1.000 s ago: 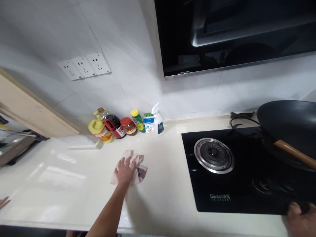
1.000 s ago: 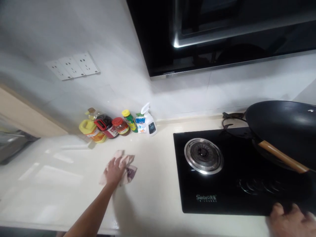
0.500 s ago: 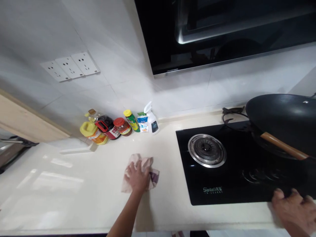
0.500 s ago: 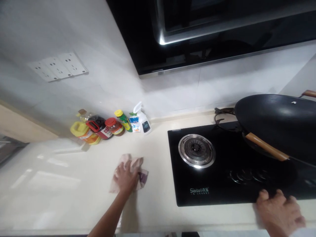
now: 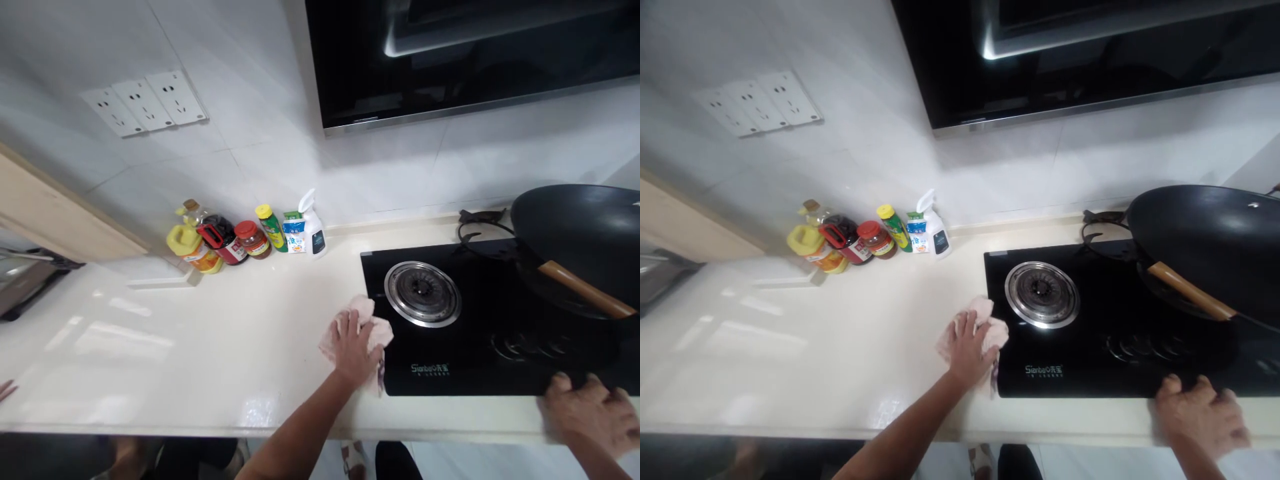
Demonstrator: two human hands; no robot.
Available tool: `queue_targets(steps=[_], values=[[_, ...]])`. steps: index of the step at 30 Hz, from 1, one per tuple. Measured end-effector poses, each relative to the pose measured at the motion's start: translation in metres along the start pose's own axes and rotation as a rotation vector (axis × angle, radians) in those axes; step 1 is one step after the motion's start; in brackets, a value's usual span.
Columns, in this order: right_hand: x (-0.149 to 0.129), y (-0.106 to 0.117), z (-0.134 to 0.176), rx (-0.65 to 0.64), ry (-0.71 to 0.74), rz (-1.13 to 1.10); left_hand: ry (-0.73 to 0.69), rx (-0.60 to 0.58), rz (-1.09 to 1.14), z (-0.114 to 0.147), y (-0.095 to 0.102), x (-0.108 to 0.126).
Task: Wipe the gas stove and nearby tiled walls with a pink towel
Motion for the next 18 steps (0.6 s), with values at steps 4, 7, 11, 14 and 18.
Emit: queue_targets(steps=[4,7,11,14,18], values=[[0.001,-0.001,0.0,0.036,-0.016,0.005,-0.216,-0.017,-0.016,0.078,0.011,0.004],[0.001,-0.002,-0.001,0.041,-0.021,0.036,-0.331,-0.01,-0.037,0.124,0.023,0.003],[0.004,-0.004,-0.005,0.049,-0.021,0.072,-0.461,-0.061,-0.024,0.15,0.038,-0.011],[0.006,-0.005,-0.004,0.065,-0.009,0.045,-0.364,-0.137,0.01,0.134,0.042,-0.026],[0.002,0.001,0.004,0.091,0.055,-0.053,-0.104,-0.182,0.017,0.078,0.039,-0.038]])
Point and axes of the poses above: each hand's wrist, its own z-axis away from the middle knuckle, its own y-axis out of the back of the hand, x = y × z, the point moved 1 cm from there along -z, towards the middle knuckle, and after that the axes turned 12 degrees about -y, right-handed, at the moved point
